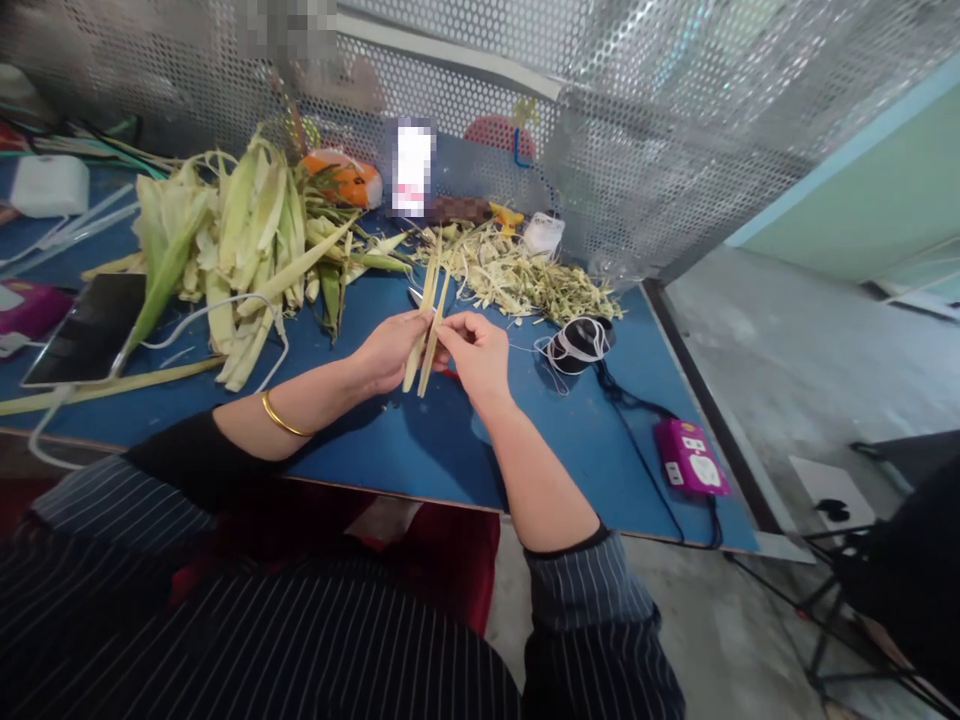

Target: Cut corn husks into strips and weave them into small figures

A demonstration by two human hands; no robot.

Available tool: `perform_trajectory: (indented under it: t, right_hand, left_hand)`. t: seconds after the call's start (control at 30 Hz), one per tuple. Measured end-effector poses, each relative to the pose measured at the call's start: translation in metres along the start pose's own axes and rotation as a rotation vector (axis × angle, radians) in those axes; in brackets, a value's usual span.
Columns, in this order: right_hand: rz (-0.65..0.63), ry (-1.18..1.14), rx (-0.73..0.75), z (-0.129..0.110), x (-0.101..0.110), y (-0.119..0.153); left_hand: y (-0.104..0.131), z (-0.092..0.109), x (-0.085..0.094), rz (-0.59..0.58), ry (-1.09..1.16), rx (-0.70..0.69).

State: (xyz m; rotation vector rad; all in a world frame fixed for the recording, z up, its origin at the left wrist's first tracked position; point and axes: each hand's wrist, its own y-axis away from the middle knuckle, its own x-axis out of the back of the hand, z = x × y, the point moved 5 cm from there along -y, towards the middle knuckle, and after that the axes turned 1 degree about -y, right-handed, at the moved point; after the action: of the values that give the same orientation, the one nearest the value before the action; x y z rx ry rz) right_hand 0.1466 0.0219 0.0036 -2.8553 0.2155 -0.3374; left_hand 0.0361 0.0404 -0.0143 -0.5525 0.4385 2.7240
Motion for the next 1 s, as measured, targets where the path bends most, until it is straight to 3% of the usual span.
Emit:
perform_trajectory:
  t: [0.8, 1.0]
  right_hand:
    - [0.047, 0.119, 0.002, 0.0061, -0.0010, -0.0005]
    - [0.064, -0.091, -0.102, 0.0018, 0.0010, -0.0029]
  left_hand:
    - [0.0011, -0.0033, 0.0004, -0.013, -0.041, -0.017]
    - [0.0060, 0.0029, -0.0007, -0.031, -0.143, -0.041]
